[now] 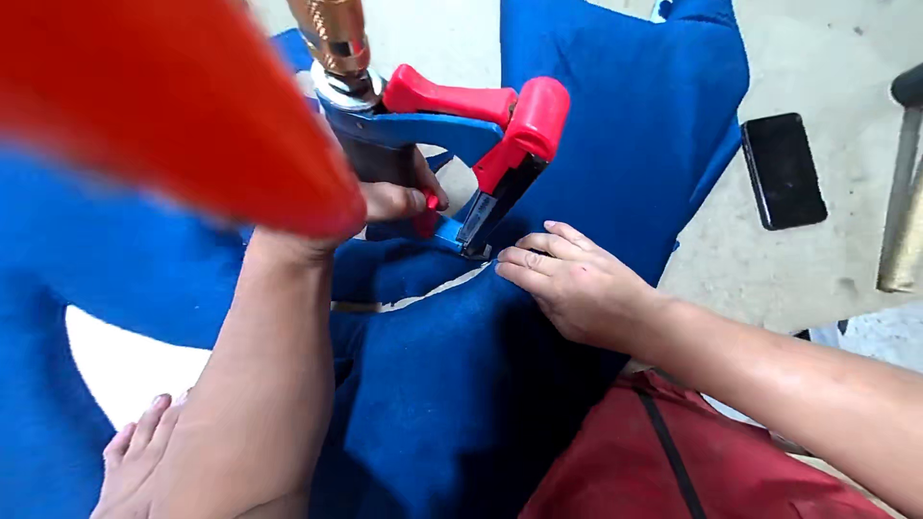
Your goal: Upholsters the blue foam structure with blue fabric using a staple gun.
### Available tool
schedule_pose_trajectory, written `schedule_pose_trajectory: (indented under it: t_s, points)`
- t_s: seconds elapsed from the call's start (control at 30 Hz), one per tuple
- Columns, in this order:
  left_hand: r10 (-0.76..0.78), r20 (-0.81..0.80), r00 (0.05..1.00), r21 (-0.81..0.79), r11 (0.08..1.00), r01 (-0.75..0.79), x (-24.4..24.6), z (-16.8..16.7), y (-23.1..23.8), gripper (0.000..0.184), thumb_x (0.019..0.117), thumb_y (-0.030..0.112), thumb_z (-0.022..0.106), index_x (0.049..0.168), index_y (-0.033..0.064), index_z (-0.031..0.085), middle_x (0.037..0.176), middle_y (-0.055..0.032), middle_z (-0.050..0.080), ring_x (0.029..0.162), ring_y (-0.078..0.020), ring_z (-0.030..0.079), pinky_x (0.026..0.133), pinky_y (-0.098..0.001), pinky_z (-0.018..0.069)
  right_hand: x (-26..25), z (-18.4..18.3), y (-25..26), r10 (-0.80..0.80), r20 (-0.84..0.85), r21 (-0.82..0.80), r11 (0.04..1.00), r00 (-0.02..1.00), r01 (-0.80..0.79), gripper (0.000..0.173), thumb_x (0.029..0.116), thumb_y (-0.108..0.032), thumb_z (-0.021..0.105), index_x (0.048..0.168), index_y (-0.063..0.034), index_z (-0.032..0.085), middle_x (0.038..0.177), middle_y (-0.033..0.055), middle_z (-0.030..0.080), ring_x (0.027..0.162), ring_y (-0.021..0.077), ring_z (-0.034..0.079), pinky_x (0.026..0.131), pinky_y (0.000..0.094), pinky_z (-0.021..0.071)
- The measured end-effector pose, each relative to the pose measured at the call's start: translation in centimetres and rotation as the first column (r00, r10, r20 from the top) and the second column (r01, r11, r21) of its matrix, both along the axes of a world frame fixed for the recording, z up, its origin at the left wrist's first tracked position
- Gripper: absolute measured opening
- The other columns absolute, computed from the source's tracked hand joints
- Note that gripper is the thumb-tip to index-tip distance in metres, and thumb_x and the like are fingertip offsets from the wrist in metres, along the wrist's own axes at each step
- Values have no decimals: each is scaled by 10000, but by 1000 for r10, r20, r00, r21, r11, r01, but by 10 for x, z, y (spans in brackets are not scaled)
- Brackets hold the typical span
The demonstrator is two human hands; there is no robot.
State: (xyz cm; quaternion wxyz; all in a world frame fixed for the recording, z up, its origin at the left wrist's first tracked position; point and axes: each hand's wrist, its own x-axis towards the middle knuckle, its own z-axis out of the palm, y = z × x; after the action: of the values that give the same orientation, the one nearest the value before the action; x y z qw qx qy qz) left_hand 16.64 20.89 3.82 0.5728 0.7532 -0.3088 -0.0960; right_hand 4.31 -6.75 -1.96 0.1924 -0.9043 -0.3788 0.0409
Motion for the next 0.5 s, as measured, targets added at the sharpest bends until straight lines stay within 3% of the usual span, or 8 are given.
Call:
schedule_pose_trajectory:
  t_s: [0.2,0.33,0.4,0.5]
  points:
    - [-28,113,993,156,988,10,2,-4,-14,352,696,298,791,1008,195,665,866,163,725,810,58,688,747,-183,601,-3,-3,4,-44,42,-26,999,998,45,420,1012,-130,449,1380,-207,637,1431,-9,610,1414,232,483,1240,557,274]
    - [-40,152,988,271,963,-2,-4,10,-26,304,649,258,772,931,190,682,794,139,713,720,59,669,643,-192,581,-7,-6,4,-57,88,15,998,994,56,432,1018,-139,430,1380,-209,655,1419,-18,628,1400,210,505,1236,544,292]
    - [-78,189,979,320,947,14,-7,16,-31,300,651,243,764,938,183,701,811,126,715,739,61,668,656,-196,581,-9,-9,4,-66,130,37,997,989,62,430,1014,-150,439,1376,-210,664,1411,-10,642,1397,213,517,1228,535,311]
    - [-134,249,959,326,944,47,-14,22,-39,288,678,228,756,955,161,711,834,119,713,762,75,658,683,-181,569,-10,-7,5,-59,93,-40,997,994,63,480,1012,-166,412,1442,-243,612,1486,-13,587,1452,209,451,1234,510,286]
